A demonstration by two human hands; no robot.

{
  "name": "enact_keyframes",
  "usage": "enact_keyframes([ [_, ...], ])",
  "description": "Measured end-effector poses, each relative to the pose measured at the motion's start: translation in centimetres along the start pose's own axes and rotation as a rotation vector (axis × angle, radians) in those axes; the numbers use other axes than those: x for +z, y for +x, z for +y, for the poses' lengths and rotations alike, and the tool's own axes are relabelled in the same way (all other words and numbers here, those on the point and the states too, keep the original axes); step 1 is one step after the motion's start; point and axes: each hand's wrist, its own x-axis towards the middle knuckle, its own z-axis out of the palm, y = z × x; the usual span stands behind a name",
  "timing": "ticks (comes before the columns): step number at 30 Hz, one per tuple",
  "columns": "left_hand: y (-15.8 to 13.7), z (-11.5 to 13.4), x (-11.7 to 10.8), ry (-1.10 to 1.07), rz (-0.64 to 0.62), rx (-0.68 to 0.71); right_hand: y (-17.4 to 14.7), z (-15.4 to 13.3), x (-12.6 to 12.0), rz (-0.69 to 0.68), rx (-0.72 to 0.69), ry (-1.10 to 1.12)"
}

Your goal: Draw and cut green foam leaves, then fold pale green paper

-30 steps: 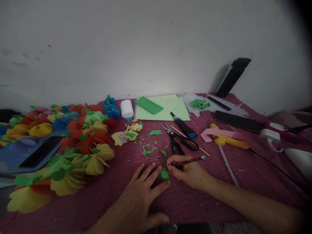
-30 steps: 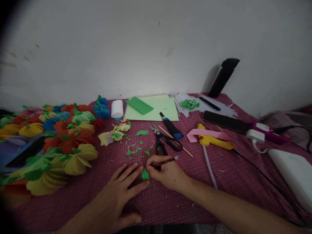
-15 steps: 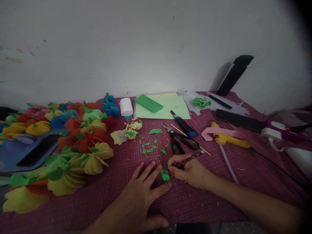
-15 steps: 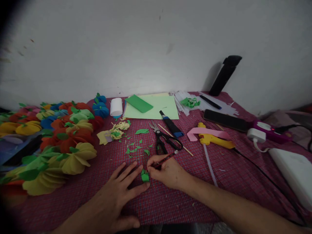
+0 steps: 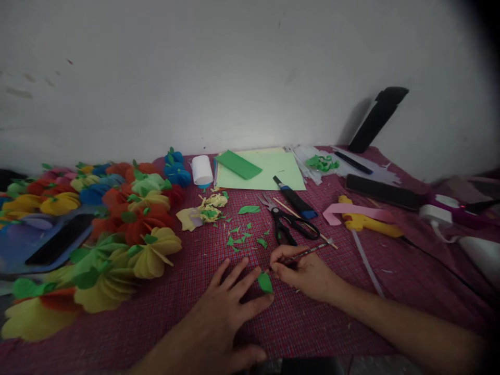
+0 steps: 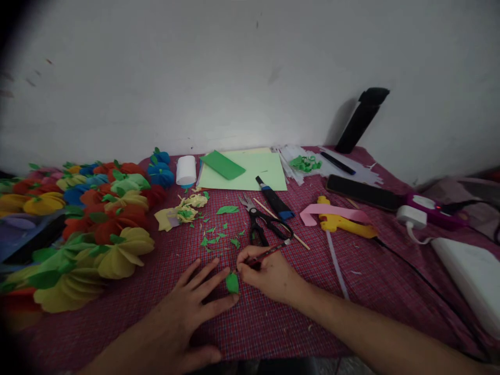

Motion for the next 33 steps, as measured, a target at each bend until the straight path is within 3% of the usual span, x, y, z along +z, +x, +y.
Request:
enact_keyframes([
  [13,0.1,0.0,0.2,-0.003,-0.014,0.002,0.0,-0.1,0.0,-0.049,-0.020,-0.048],
  [23,0.1,-0.2,0.5,-0.007,-0.023,0.002,0.1,-0.4,-0.2,-0.113,0.072,-0.020],
  [33,0.2,0.3,-0.5,-0.051,-0.061,-0.014,-0.1,-0.2,0.0,-0.102,0.065,0.025],
])
